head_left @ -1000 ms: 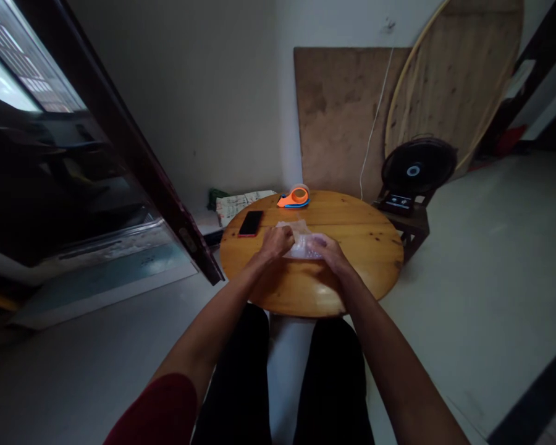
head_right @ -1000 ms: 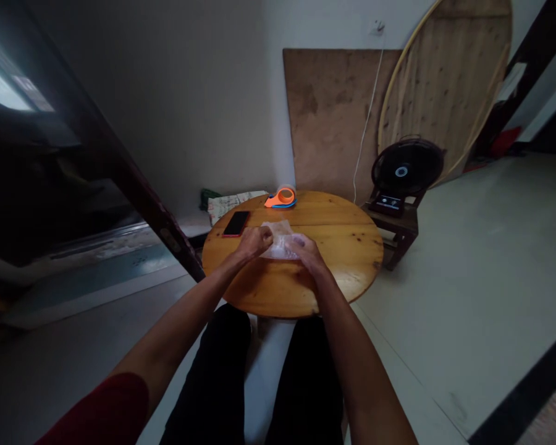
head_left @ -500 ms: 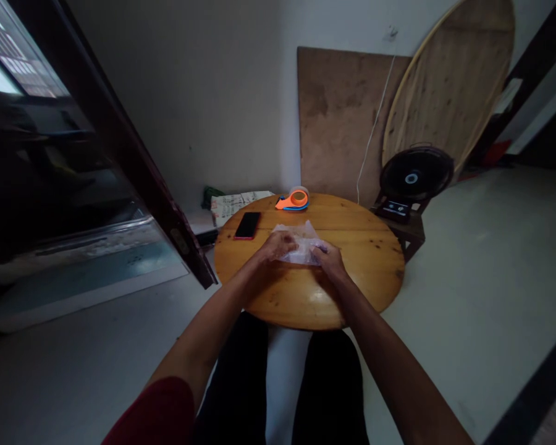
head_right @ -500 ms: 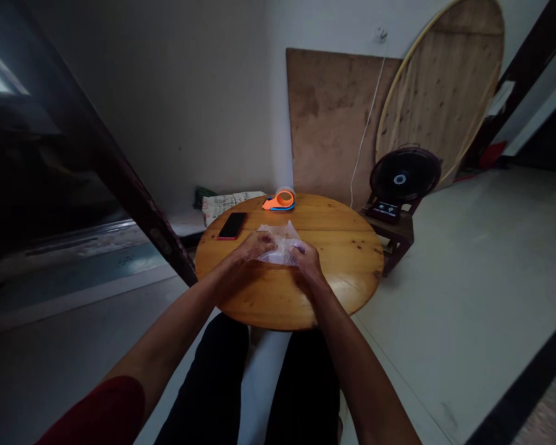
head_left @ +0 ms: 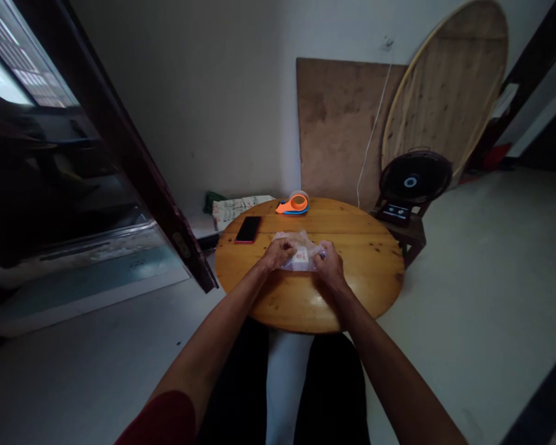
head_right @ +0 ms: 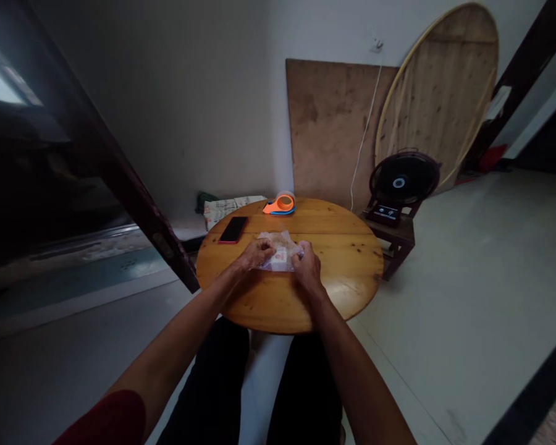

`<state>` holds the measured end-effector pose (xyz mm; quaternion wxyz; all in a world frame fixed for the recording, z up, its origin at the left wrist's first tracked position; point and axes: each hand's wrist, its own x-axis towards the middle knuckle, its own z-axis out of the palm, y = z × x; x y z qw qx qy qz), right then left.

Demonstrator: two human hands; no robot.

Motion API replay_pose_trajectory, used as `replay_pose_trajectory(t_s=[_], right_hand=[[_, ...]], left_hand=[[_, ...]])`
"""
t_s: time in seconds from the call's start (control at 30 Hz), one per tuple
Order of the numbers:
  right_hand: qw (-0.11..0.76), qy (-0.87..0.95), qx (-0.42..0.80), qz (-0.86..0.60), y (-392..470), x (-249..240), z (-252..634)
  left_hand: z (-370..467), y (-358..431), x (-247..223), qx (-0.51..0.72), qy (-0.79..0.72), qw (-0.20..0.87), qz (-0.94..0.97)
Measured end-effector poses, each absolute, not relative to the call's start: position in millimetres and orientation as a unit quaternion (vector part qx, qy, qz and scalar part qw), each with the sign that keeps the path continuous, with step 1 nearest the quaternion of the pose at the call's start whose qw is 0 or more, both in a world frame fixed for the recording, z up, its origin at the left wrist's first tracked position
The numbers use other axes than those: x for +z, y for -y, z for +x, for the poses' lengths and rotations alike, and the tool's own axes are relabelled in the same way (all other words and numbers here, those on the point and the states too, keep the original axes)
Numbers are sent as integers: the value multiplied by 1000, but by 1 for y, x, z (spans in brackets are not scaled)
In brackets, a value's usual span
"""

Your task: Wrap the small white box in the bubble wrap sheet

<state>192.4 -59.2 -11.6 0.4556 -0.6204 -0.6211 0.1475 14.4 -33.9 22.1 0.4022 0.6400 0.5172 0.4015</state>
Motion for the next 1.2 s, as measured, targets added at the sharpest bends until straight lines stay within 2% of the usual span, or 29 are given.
replay_pose_trajectory(t_s=[0.27,0.4,0.57,0.8,1.2], right_hand=[[415,733,-79,-533,74,-1,187],[375,789,-134,-468,81,6,181],[325,816,-130,-461,83,5,174],[319,819,-112,-464,84,5,176],[309,830,-100,-454,84,5,176]], left_hand=[[18,36,29,394,-536,371,647],[17,36,32,381,-543,362,655],[16,31,31,364,-539,368,664],[-15,38,37,346,-530,394,666],[-55,64,35,344,-628,438,544]])
